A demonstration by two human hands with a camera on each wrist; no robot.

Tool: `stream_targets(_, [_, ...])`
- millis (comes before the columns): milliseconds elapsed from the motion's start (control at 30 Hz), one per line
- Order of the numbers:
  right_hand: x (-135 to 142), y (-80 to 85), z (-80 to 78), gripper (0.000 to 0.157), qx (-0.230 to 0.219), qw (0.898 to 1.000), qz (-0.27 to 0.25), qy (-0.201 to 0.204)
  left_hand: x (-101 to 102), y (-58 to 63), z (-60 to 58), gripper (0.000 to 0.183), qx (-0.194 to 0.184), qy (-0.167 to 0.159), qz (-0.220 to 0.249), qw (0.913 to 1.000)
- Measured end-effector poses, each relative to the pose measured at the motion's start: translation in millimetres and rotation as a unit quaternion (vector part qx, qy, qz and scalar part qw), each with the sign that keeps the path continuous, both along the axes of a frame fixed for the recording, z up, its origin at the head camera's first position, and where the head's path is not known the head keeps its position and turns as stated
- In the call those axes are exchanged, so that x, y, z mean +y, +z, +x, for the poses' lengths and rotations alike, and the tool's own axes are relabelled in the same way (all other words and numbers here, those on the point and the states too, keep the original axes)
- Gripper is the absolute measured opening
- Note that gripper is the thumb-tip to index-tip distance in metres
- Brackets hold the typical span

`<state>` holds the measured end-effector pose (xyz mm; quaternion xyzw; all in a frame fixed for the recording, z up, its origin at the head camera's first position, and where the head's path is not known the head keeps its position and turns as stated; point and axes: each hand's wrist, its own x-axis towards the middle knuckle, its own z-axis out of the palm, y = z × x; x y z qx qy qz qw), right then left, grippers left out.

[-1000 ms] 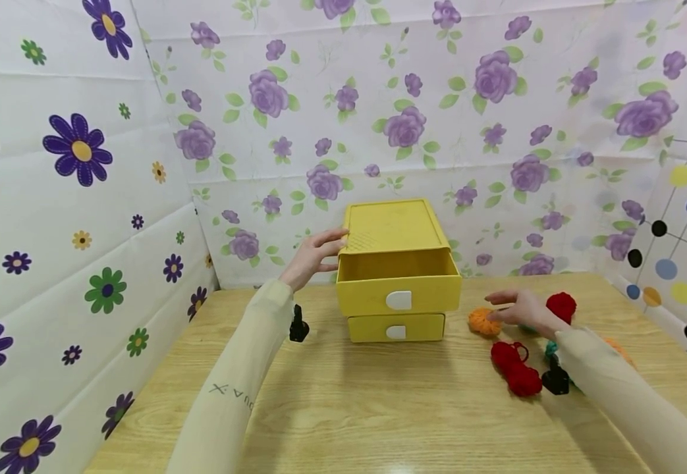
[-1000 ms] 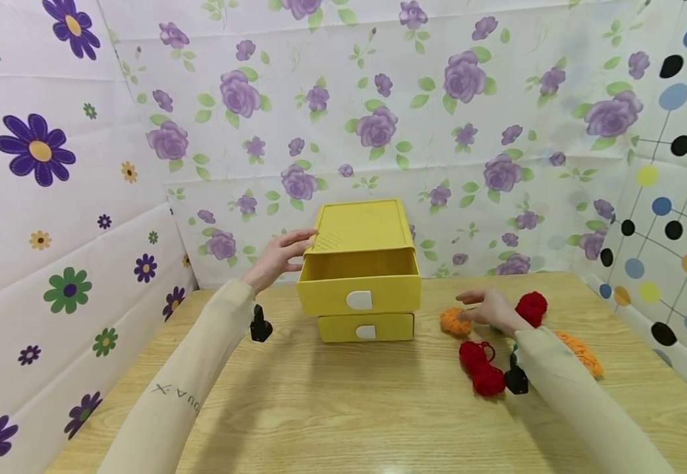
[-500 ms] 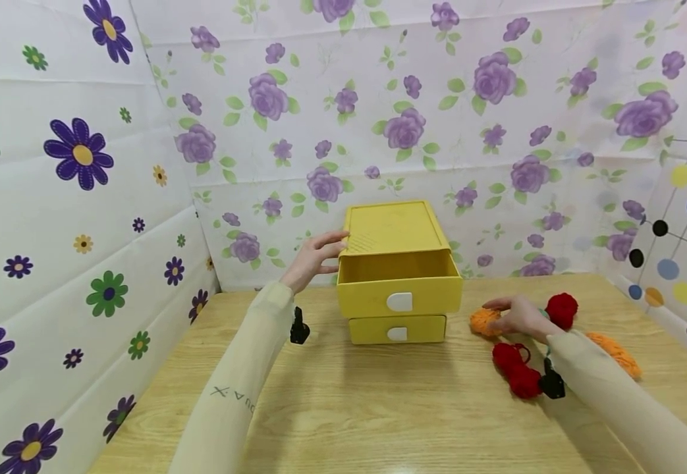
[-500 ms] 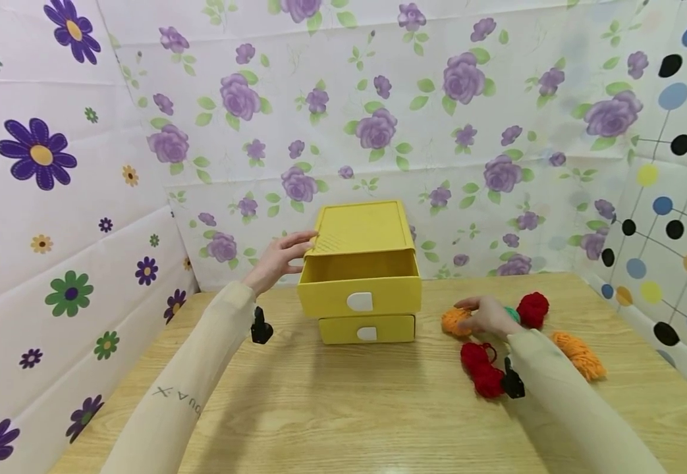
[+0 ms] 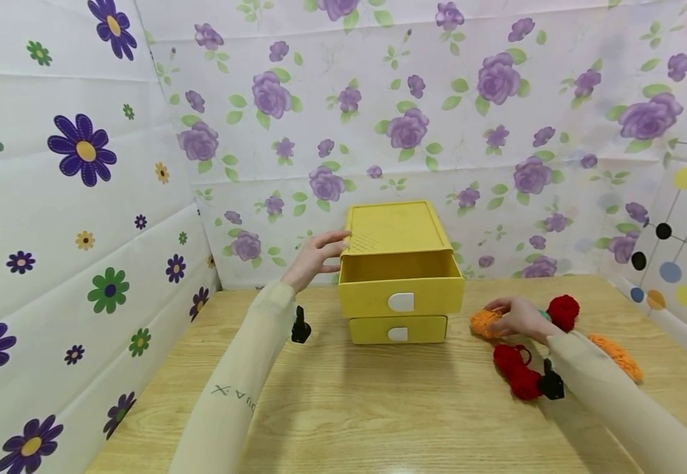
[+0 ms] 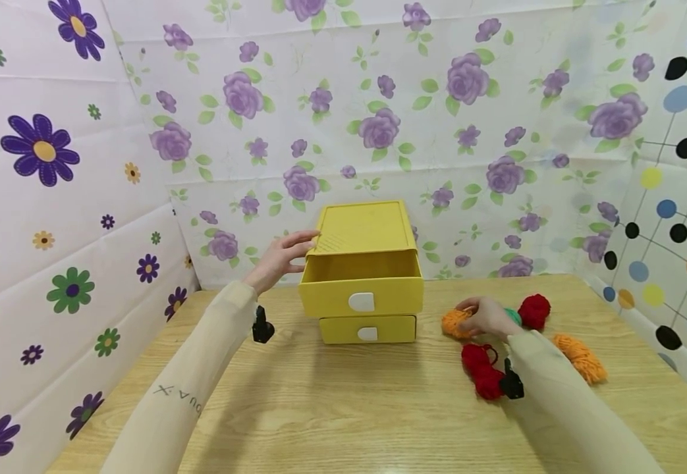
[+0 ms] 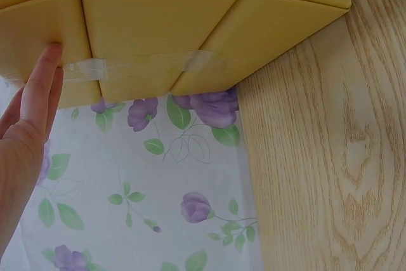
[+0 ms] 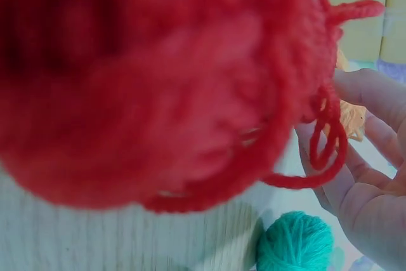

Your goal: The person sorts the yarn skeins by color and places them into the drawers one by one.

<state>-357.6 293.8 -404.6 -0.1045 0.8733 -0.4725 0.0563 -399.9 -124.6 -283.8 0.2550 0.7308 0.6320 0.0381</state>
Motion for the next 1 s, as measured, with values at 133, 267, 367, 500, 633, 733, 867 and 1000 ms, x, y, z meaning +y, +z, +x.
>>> stream_targets(133, [3, 3.5, 1.1, 0.049, 0.003, 1.0, -0.002, 0.0, 1, 1.0, 1.2, 0.04, 0.0, -0.001, -0.002, 1.0])
stream_targets(267, [4, 10.2, 2.5, 0.049, 0.014, 1.0, -0.002, 0.003, 1, 6.2, 8.3, 0.042, -0.002, -0.01, -0.004, 0.9999])
stream_targets(367, [3, 15.1, 2.5, 0.049, 0.011, 1.0, -0.022, 0.005, 1, 12.1, 15.6, 0.044, -0.002, -0.017, -0.009, 0.9998])
stream_targets(500, [1, 20.8, 3.2, 0.048, 0.001, 0.999, -0.044, 0.005, 1, 15.9, 20.0, 0.045, -0.003, -0.022, -0.017, 0.9996])
stream_targets(633, [-1, 26.4, 6.0, 0.048, 0.003, 0.999, -0.039, -0.001, 0, 12.3, 15.2, 0.044, -0.006, -0.022, -0.014, 0.9996])
stream_targets(733, [-2, 31.3, 9.0, 0.048, 0.01, 0.999, -0.039, 0.003, 0, 5.3, 6.3, 0.043, -0.005, -0.012, -0.009, 0.9999])
stream_targets(867, [-3, 40.9, 14.0, 0.05, 0.016, 0.999, -0.038, 0.006, -1, -1.1, -1.6, 0.041, -0.001, 0.002, -0.009, 1.0])
stream_targets(1000, [-3, 54.0, 19.1, 0.054, 0.016, 0.999, -0.03, -0.011, -1, -1.3, -2.3, 0.04, 0.005, 0.004, -0.013, 0.9999])
